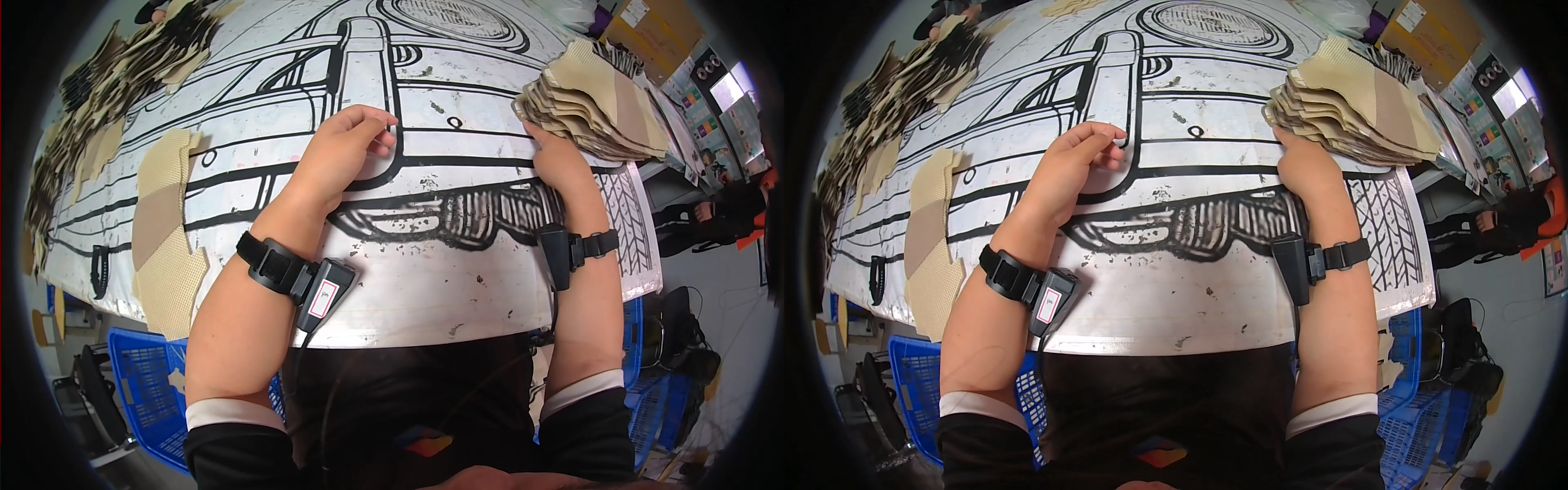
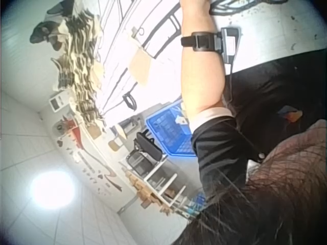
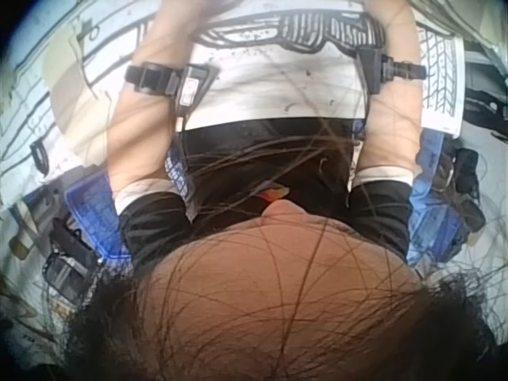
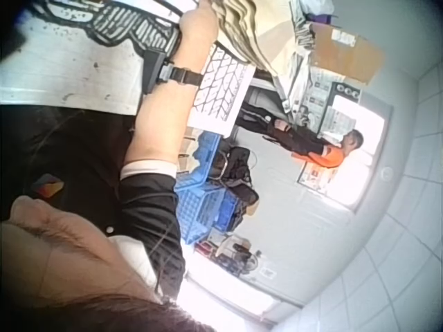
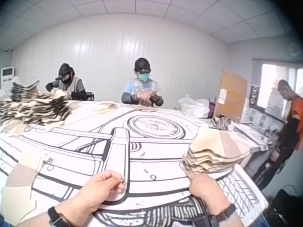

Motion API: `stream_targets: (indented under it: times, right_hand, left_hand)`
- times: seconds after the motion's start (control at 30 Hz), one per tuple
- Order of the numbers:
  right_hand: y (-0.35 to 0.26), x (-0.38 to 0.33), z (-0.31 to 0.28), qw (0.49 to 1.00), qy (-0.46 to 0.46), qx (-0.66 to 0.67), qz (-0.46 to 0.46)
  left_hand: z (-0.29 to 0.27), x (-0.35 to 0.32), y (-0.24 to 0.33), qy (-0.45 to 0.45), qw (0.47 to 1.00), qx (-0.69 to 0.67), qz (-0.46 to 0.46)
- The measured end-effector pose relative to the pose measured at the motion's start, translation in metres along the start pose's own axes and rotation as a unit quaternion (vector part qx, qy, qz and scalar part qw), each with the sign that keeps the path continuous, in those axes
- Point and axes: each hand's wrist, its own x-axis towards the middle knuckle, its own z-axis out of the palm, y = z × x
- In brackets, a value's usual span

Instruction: Organizing and stacking pieces of shoe components on a work table in a manufacturing workshop.

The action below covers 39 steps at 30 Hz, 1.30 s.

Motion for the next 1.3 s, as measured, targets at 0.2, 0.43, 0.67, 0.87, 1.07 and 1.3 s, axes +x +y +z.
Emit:
stream_targets:
  times: [0.2,0.43,0.67,0.87,1.07,1.3]
  right_hand:
    - [0.001,-0.002,0.0,0.998,0.052,-0.001,-0.02]
    - [-0.005,-0.005,-0.036,0.913,0.397,-0.018,-0.093]
    - [0.006,0.003,-0.042,0.871,0.425,-0.167,-0.182]
    - [0.02,0.015,-0.068,0.903,0.359,-0.108,-0.21]
    - [0.028,0.016,-0.07,0.905,0.377,-0.019,-0.196]
    - [0.049,0.012,-0.067,0.896,0.41,0.02,-0.168]
  left_hand:
    - [0.003,-0.002,0.003,0.005,1.0,0.001,-0.001]
    - [0.001,-0.002,0.001,0.002,1.0,-0.013,-0.004]
    - [0.001,-0.002,0.005,0.003,1.0,-0.016,0.008]
    - [0.053,0.003,0.019,-0.094,0.995,0.023,0.015]
    - [0.133,0.054,0.061,-0.129,0.99,-0.028,0.048]
    - [0.182,0.1,0.058,-0.06,0.995,-0.042,0.065]
